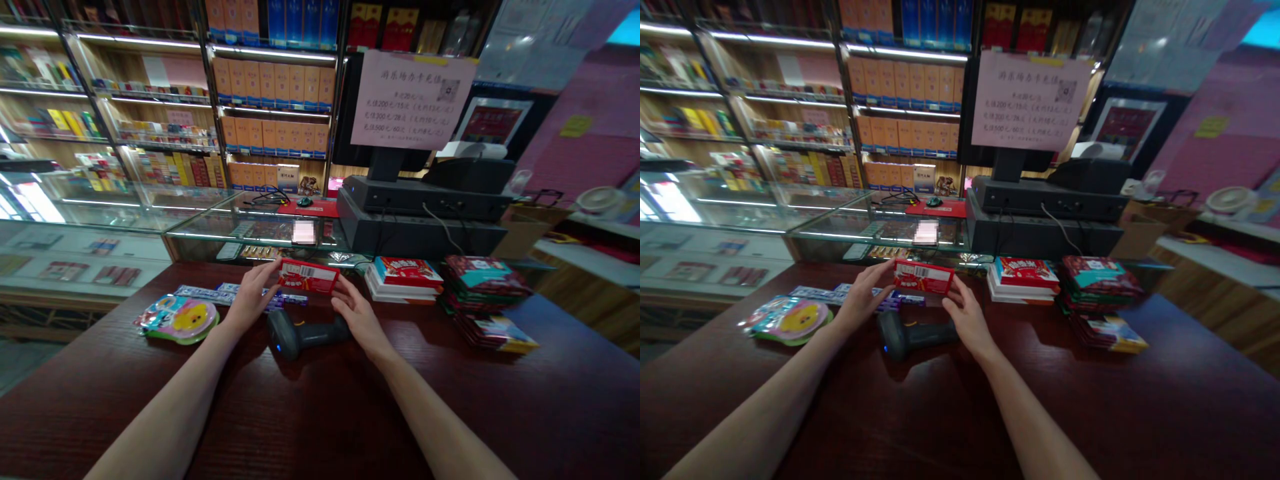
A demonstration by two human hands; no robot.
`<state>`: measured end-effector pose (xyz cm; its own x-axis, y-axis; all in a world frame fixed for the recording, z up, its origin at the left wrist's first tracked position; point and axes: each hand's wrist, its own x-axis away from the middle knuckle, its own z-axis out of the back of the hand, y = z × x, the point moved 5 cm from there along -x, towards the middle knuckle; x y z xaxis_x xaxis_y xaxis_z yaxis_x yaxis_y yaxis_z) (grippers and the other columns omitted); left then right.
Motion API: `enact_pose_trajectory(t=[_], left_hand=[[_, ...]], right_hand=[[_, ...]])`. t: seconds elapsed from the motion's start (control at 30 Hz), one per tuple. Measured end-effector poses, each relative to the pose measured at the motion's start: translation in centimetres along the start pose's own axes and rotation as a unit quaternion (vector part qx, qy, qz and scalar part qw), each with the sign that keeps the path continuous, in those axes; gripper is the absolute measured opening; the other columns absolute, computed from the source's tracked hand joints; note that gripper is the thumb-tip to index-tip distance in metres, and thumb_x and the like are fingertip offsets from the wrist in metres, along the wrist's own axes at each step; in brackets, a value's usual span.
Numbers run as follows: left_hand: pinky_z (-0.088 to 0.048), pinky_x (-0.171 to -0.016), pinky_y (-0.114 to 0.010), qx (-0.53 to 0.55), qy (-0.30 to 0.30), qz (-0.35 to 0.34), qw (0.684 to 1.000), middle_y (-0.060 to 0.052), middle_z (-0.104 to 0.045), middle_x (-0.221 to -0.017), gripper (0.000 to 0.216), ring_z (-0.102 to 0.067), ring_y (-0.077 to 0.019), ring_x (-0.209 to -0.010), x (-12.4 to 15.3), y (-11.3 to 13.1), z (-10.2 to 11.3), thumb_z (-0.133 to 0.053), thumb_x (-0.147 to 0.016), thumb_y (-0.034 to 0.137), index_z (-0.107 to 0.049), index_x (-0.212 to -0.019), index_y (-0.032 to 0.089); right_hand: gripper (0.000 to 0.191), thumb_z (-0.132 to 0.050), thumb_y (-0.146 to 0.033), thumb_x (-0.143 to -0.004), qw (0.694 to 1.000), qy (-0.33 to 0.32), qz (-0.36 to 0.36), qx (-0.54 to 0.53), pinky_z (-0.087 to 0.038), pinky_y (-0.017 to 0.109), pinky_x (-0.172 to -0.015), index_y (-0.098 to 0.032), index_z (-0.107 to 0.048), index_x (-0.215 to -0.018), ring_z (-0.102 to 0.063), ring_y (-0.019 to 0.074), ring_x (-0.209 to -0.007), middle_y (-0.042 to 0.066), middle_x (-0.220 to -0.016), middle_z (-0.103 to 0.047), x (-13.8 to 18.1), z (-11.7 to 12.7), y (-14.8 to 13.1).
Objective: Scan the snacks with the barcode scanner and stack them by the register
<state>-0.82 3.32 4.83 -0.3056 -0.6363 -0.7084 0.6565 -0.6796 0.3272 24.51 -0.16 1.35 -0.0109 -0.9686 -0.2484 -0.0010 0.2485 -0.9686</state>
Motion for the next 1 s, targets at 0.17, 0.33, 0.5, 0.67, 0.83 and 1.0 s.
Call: enact_pose_trajectory(t=[0.17, 0.33, 0.5, 0.67, 0.83, 1.0], left_hand=[[-0.044, -0.112, -0.046, 0.112, 0.001, 0.072, 0.991, -0.009, -0.063, -0.137, 0.052, -0.059, -0.0245, -0.127, -0.2, 0.2, 0.2, -0.060, -0.092, 0.029, -0.051, -0.142, 0.022], [-0.048, -0.109, -0.044, 0.294, 0.028, 0.162, 0.941, -0.012, -0.069, -0.129, 0.047, -0.064, -0.0239, -0.122, -0.5, 0.2, -0.2, -0.065, -0.088, 0.038, -0.058, -0.130, 0.017], [-0.053, -0.101, -0.044, 0.314, 0.054, 0.243, 0.916, -0.010, -0.075, -0.110, 0.038, -0.071, -0.0250, -0.105, -0.4, -0.1, -0.6, -0.071, -0.082, 0.044, -0.067, -0.107, 0.016], [-0.052, -0.100, -0.045, 0.340, 0.041, 0.256, 0.904, -0.010, -0.076, -0.108, 0.035, -0.071, -0.0262, -0.102, -0.3, 0.2, -1.3, -0.077, -0.074, 0.047, -0.070, -0.088, 0.015], [-0.053, -0.101, -0.046, 0.416, 0.011, 0.264, 0.870, -0.010, -0.077, -0.108, 0.047, -0.072, -0.0262, -0.105, -0.2, 0.2, -1.9, -0.083, -0.070, 0.044, -0.068, -0.103, 0.015], [-0.054, -0.101, -0.049, 0.449, -0.011, 0.254, 0.857, -0.014, -0.075, -0.115, 0.059, -0.070, -0.0294, -0.112, -0.3, 0.1, -1.7, -0.085, -0.067, 0.044, -0.065, -0.114, 0.013]], right_hand=[[0.058, -0.068, -0.037, -0.084, 1.000, 0.003, 0.006, 0.004, -0.049, 0.047, -0.106, -0.032, -0.054, -0.140, -0.060, 0.0259, -0.126, 0.009, -0.139, -0.059, 0.1, 0.1, -0.8], [0.048, -0.066, -0.042, -0.086, 1.000, 0.016, 0.013, -0.012, -0.048, 0.047, -0.107, -0.031, -0.056, -0.132, -0.055, 0.0264, -0.132, 0.008, -0.140, -0.059, 0.3, 0.0, -1.5], [0.038, -0.065, -0.051, -0.086, 0.997, 0.076, 0.021, 0.006, -0.051, 0.044, -0.102, -0.024, -0.061, -0.113, -0.067, 0.0240, -0.111, 0.007, -0.119, -0.070, 0.4, 0.3, -1.5], [0.036, -0.075, -0.046, -0.078, 0.992, 0.119, 0.031, -0.031, -0.050, 0.047, -0.104, -0.022, -0.061, -0.101, -0.069, 0.0262, -0.109, 0.007, -0.110, -0.073, 0.1, 0.8, -1.1], [0.040, -0.077, -0.034, -0.075, 0.992, 0.098, 0.065, -0.057, -0.050, 0.050, -0.107, -0.024, -0.058, -0.108, -0.067, 0.0264, -0.116, 0.007, -0.117, -0.072, 0.0, 0.9, -1.0], [0.044, -0.072, -0.025, -0.080, 0.990, 0.055, 0.129, 0.016, -0.048, 0.047, -0.111, -0.026, -0.059, -0.121, -0.062, 0.0229, -0.123, 0.006, -0.127, -0.064, 0.1, 1.1, -1.3]])
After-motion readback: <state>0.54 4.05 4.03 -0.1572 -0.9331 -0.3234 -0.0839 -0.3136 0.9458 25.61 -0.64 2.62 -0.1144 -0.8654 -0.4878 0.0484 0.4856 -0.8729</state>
